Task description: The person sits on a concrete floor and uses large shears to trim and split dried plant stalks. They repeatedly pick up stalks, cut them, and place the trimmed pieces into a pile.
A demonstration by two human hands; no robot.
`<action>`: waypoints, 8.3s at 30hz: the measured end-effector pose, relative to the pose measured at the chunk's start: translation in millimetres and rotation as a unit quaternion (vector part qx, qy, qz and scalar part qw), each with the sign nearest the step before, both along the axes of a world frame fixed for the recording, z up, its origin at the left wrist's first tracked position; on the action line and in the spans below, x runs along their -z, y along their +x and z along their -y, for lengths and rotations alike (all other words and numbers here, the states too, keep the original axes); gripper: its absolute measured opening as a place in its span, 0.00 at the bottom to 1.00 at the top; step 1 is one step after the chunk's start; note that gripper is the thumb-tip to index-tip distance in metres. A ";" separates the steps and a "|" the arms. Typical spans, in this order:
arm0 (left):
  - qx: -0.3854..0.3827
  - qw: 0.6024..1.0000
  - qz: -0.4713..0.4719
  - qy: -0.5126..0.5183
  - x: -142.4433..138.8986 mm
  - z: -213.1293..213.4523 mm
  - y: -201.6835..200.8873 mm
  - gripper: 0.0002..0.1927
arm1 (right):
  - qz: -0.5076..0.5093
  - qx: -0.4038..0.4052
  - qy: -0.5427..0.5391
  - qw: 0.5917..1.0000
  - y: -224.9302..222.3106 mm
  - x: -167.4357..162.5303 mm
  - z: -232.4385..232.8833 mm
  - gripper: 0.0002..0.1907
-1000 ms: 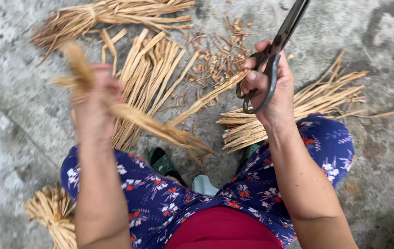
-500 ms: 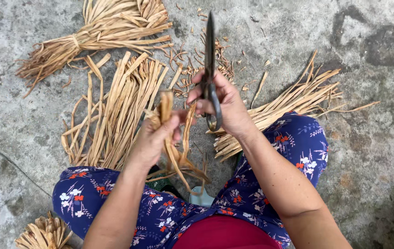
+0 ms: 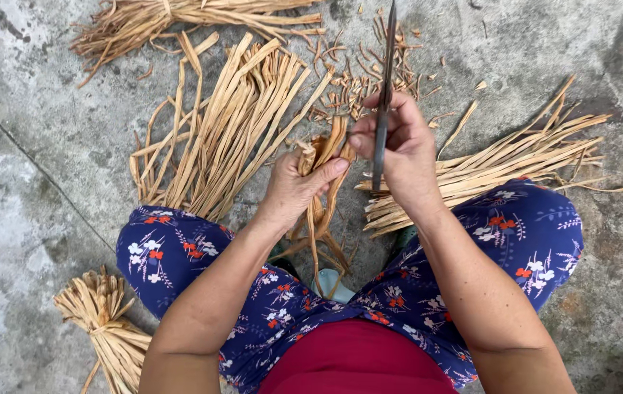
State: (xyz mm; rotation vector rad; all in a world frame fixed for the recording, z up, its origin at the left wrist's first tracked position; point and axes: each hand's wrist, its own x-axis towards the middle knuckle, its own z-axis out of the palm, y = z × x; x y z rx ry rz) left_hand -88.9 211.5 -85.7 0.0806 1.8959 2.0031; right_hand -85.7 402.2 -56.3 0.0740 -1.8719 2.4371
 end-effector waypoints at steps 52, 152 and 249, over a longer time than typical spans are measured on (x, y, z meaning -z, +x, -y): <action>-0.050 0.991 -0.114 -0.041 22.0 -11.9 1.3 0.14 | -0.003 0.036 -0.016 0.999 25.6 7.8 21.6 0.21; -0.030 0.993 0.040 0.105 8.6 -1.0 -5.3 0.12 | 0.083 0.028 0.080 0.993 26.0 21.6 16.2 0.21; 0.004 0.980 0.024 0.196 11.4 -81.3 -19.2 0.10 | 0.035 0.068 0.333 0.940 65.2 7.8 -51.4 0.36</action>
